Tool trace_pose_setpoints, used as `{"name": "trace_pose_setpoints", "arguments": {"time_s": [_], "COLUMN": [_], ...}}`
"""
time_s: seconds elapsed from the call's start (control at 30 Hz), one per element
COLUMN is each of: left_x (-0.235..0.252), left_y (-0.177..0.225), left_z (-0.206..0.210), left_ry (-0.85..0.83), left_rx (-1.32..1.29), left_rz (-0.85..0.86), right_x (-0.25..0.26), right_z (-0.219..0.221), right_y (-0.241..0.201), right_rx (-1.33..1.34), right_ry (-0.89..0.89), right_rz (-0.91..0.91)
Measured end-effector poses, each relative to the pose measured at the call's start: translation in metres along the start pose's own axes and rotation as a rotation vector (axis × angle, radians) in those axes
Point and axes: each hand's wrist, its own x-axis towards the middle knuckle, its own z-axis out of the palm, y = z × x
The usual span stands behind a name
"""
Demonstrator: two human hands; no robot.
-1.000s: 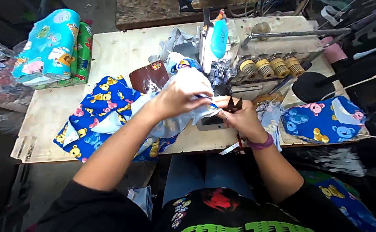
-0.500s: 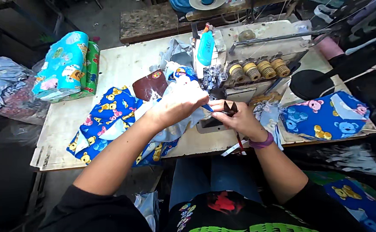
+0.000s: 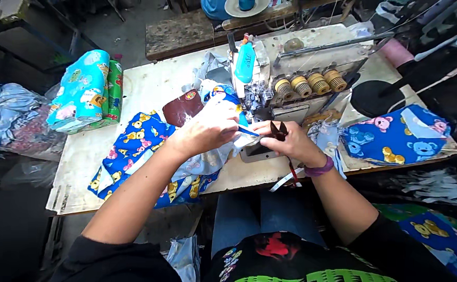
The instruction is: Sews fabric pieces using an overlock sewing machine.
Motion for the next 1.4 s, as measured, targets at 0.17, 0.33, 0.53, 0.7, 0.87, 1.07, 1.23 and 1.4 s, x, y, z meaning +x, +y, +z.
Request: {"name": "trace_pose_setpoints", "arguments": {"time_s": [0.17,0.33,0.53,0.7,0.87,1.07,1.23,1.4], "left_x": [0.009,0.015,0.027,0.005,0.001,0.004,0.009,-0.001], "left_y": [0.014,0.029,0.141,0.127,0.081,-0.008,-0.081,-0.069], "left_z": [-0.018,-0.026,-0.003,0.035,0.046,0.034,-0.03,-0.072], "left_ry": [0.092,0.097,-0.154,0.086,0.201,0.2,-0.193,-0.334], "left_rx": [-0.3,-0.197,0.146,0.055,-0.105,0.073,0.08,0.09], "left_rz": [-0.126,-0.184,-0.168,-0.096,-0.101,-0.38,-0.515,-0.465], "right_x": [0.003,0.002,-0.002,-0.045,-0.055,-0.032,0.003,0.006], "right_z": [0.008,0.004,0.004,0.012,0.024,0.024,0.005,0.005], "right_y": [-0.003,-0.003,0.01,0.013,0.026,0.015,0.002,0.002], "right_rx": [0.06,0.002,-0.037,-0.183,-0.095,-0.098,-0.056,0.028], "right_ry": [0.076,0.03,0.009,0.053,0.152,0.226,0.081,0.064], "right_rz": [0.07,0.058,-0.119,-0.405,-0.287,-0.269,-0.024,0.015]}}
